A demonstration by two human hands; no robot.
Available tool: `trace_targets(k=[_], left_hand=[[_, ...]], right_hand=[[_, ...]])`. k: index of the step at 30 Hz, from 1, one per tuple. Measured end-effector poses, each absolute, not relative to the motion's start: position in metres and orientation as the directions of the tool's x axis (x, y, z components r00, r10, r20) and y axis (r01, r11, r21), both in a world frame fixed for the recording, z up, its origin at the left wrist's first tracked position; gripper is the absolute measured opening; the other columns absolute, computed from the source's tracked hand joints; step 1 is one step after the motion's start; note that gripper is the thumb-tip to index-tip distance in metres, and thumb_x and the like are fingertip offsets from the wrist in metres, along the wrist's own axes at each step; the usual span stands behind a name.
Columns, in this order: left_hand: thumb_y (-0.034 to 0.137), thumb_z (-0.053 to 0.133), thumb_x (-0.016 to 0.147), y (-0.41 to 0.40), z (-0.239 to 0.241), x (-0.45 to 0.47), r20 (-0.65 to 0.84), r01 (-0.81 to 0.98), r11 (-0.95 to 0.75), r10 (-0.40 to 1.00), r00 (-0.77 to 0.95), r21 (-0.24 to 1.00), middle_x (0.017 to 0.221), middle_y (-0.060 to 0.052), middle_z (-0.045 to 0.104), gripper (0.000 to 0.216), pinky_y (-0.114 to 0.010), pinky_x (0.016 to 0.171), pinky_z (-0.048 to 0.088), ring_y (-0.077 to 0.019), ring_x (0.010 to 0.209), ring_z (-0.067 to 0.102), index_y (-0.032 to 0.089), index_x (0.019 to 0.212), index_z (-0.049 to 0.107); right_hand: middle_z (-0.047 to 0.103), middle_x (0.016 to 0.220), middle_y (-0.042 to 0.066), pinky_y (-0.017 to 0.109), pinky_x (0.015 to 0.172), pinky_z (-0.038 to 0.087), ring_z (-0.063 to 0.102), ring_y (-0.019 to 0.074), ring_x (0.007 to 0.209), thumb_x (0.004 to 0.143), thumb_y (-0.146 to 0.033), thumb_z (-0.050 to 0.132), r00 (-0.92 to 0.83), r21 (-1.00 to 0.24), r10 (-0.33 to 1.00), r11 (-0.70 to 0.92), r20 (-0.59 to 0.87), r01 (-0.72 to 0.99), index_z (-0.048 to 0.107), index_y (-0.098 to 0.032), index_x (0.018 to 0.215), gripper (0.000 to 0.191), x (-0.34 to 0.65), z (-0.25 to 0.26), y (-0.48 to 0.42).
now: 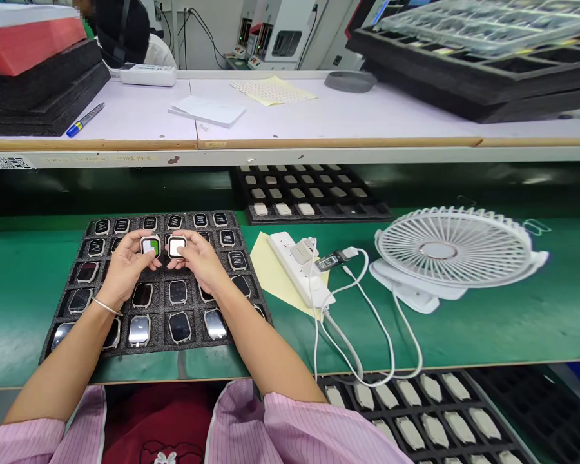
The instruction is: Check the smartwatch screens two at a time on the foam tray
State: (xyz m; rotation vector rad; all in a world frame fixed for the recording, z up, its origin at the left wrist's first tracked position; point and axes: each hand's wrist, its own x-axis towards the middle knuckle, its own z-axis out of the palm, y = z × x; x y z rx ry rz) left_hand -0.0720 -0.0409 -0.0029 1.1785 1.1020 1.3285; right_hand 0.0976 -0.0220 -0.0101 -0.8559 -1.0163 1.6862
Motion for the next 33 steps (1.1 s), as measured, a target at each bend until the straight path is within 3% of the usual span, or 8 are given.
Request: trace_targets(k=[6, 13, 19, 22, 25, 27, 33], left_hand=[[0.015, 0.071, 0.071, -0.0388, -0.0092, -0.0728, 0.122, -0.130, -0.115, 0.992, 0.044, 0.985, 0.106, -0.003, 0.066, 0.047, -0.021, 0.061, 0.056, -0.0081, 0.065, 0.067, 0.021, 0.116, 0.057], [0.013, 0.068, 0.071, -0.0401, -0.0065, -0.0729, 0.100, -0.163, -0.096, 0.995, 0.019, 0.982, 0.111, -0.004, 0.067, 0.049, -0.025, 0.071, 0.059, -0.0095, 0.070, 0.069, 0.020, 0.118, 0.057], [0.032, 0.071, 0.077, -0.0418, -0.0009, -0.0726, 0.012, -0.157, -0.021, 0.998, -0.054, 0.987, 0.095, -0.001, 0.066, 0.036, -0.023, 0.056, 0.056, -0.0104, 0.057, 0.068, 0.018, 0.109, 0.059], [0.040, 0.075, 0.076, -0.0411, -0.0006, -0.0725, 0.004, -0.155, -0.016, 0.997, -0.075, 0.988, 0.087, 0.001, 0.065, 0.037, -0.022, 0.052, 0.054, -0.0101, 0.054, 0.067, 0.018, 0.103, 0.060], [0.044, 0.076, 0.076, -0.0405, -0.0013, -0.0727, 0.005, -0.152, -0.017, 0.997, -0.083, 0.988, 0.085, 0.001, 0.064, 0.039, -0.021, 0.050, 0.053, -0.0099, 0.053, 0.066, 0.019, 0.101, 0.060], [0.044, 0.077, 0.075, -0.0403, -0.0018, -0.0728, 0.007, -0.150, -0.019, 0.996, -0.084, 0.989, 0.086, 0.001, 0.064, 0.040, -0.021, 0.049, 0.053, -0.0099, 0.053, 0.066, 0.019, 0.101, 0.060], [0.032, 0.072, 0.077, -0.0413, -0.0014, -0.0722, 0.013, -0.169, -0.025, 0.997, -0.069, 0.985, 0.087, 0.001, 0.064, 0.038, -0.022, 0.055, 0.056, -0.0104, 0.058, 0.069, 0.019, 0.110, 0.059]], right_hand=[[0.074, 0.083, -0.001, 0.026, 0.056, 0.048, 0.066, 0.0115, 0.055, 0.080, -0.039, 0.071, -0.271, -0.902, 0.958, -0.202, -0.099, -0.382, 0.061, -0.023, 0.105, 0.031, 0.0985, -0.0107, -0.0195], [0.072, 0.091, -0.002, 0.027, 0.067, 0.055, 0.071, 0.0128, 0.070, 0.074, -0.017, 0.073, -0.312, -0.899, 0.949, -0.178, -0.049, -0.400, 0.059, -0.027, 0.115, 0.044, 0.0984, -0.0127, -0.0219], [0.072, 0.101, -0.001, 0.027, 0.068, 0.054, 0.071, 0.0128, 0.071, 0.066, -0.012, 0.074, -0.336, -0.898, 0.941, -0.168, -0.024, -0.407, 0.059, -0.027, 0.117, 0.055, 0.0980, -0.0159, -0.0210], [0.074, 0.098, 0.000, 0.027, 0.065, 0.053, 0.071, 0.0128, 0.068, 0.068, -0.017, 0.076, -0.338, -0.908, 0.941, -0.167, -0.030, -0.385, 0.060, -0.026, 0.114, 0.049, 0.0984, -0.0146, -0.0212], [0.074, 0.088, 0.000, 0.026, 0.058, 0.050, 0.068, 0.0120, 0.059, 0.078, -0.033, 0.073, -0.315, -0.919, 0.947, -0.179, -0.064, -0.351, 0.061, -0.023, 0.107, 0.032, 0.0990, -0.0128, -0.0213], [0.073, 0.084, 0.000, 0.025, 0.055, 0.047, 0.066, 0.0113, 0.055, 0.081, -0.041, 0.072, -0.295, -0.925, 0.953, -0.176, -0.074, -0.336, 0.061, -0.022, 0.103, 0.031, 0.0995, -0.0124, -0.0208], [0.074, 0.087, -0.001, 0.025, 0.056, 0.048, 0.067, 0.0111, 0.057, 0.074, -0.036, 0.078, -0.295, -0.926, 0.953, -0.165, -0.062, -0.340, 0.060, -0.024, 0.105, 0.038, 0.1006, -0.0137, -0.0196]])
